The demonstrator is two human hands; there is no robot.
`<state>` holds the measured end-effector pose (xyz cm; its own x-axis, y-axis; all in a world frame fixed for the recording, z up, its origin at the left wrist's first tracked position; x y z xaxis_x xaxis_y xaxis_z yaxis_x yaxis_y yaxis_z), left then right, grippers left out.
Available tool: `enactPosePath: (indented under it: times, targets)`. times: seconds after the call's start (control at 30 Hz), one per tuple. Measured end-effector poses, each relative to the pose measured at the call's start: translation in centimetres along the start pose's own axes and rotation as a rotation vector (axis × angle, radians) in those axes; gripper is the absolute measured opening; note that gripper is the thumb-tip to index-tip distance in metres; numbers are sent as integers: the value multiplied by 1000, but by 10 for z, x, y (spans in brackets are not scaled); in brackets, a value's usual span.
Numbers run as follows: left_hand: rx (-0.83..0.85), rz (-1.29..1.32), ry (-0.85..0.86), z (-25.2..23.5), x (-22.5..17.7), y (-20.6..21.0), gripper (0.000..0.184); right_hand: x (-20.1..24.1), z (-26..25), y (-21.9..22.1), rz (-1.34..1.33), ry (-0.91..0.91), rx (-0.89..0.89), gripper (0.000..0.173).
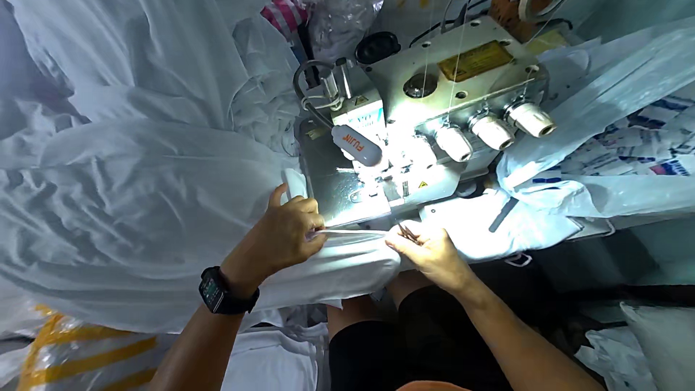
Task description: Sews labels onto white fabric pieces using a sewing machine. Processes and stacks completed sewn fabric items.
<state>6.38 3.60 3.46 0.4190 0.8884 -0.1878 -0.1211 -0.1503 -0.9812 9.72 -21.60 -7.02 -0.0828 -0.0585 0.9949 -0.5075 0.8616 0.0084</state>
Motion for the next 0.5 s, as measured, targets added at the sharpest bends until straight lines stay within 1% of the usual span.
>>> enactPosePath:
  times: [0.07,0.1,0.2,0.23,0.4,0.5]
  targets:
    - [-1,23,7,13,-4,0,24,3,1,0,-89,75,64,13]
    - [-26,91,13,20,-5,-1,24,4,2,2,-103,89,80,13]
    - [-46,439,-1,41,-5,-2,24,4,3,5,-125,120,141,14]
    - [-46,502,-39,49,-5,3,23,3,4,7,-139,139,169,15]
    - [-36,577,-240,87,-6,33,25,-1,7,16,-136,228,303,15]
    - [-87,679,-318,103,-9,44,21,-5,8,23,-118,273,350,16]
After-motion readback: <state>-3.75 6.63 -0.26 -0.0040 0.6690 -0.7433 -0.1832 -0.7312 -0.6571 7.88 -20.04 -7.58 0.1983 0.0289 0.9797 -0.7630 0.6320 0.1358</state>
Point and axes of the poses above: each hand's wrist, its own z-axis away from the middle knuckle, its own y-axis out of the palm, x = y × z, the point moved 1 cm from there along -z, towards the middle knuckle, and after that the axes turned 2 degrees about x, right-handed, at the moved point
